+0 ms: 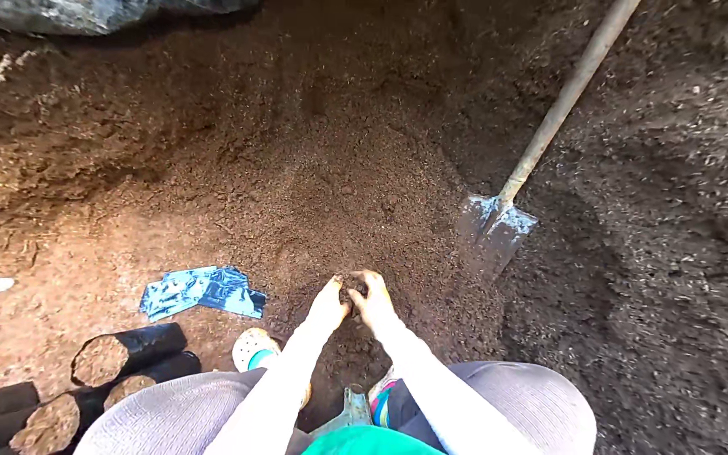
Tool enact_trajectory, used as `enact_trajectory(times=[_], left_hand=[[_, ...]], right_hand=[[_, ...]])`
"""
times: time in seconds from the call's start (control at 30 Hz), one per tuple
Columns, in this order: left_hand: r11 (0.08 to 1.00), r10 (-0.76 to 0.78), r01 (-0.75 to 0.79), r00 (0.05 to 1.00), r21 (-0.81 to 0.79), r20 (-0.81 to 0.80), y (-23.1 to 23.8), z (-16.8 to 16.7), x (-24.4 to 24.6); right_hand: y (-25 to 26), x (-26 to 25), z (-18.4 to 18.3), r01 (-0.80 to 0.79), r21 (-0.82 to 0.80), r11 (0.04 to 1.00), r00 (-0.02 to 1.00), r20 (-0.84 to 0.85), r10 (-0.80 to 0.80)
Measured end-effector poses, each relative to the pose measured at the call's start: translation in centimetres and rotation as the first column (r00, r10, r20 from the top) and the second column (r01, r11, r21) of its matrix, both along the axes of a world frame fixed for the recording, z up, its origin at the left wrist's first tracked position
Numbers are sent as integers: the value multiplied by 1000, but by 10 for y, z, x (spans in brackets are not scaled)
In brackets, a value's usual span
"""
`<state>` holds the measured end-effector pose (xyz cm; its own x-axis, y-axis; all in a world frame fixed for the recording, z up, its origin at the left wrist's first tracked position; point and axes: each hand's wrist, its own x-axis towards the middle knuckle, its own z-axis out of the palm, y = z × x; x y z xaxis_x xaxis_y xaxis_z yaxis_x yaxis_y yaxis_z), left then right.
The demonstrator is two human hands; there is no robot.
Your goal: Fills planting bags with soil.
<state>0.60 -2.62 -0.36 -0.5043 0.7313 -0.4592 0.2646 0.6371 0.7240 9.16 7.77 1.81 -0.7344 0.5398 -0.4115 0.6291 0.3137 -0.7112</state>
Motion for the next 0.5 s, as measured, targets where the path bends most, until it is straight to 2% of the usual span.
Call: enact_trajectory(times=[0.07, 0.13, 0.2, 0.27, 0.4, 0.5], left_hand=[[1000, 1, -1, 1000, 11, 0, -3, -3, -1], [999, -12, 12, 1000, 30, 5, -5, -6, -2], [998, -24, 23, 1000, 56, 2, -7, -5, -4], [998, -28, 27, 999, 61, 20, -9, -4, -5], [994, -74, 74, 997, 75, -4, -10, -9, -2], [994, -42, 42, 999, 104, 2, -15, -10, -4]], right_hand=[[-12, 0, -13, -117, 169, 979, 992, 63, 108], [-11, -1, -9, -173, 176, 969, 980, 128, 151], [-7, 1, 8, -169, 166, 972, 978, 151, 144], [-8, 4, 15, -155, 224, 962, 982, 139, 126], [-23, 0, -7, -308, 341, 888, 940, 251, 230], [-14, -9, -4, -383, 250, 889, 908, 279, 313]])
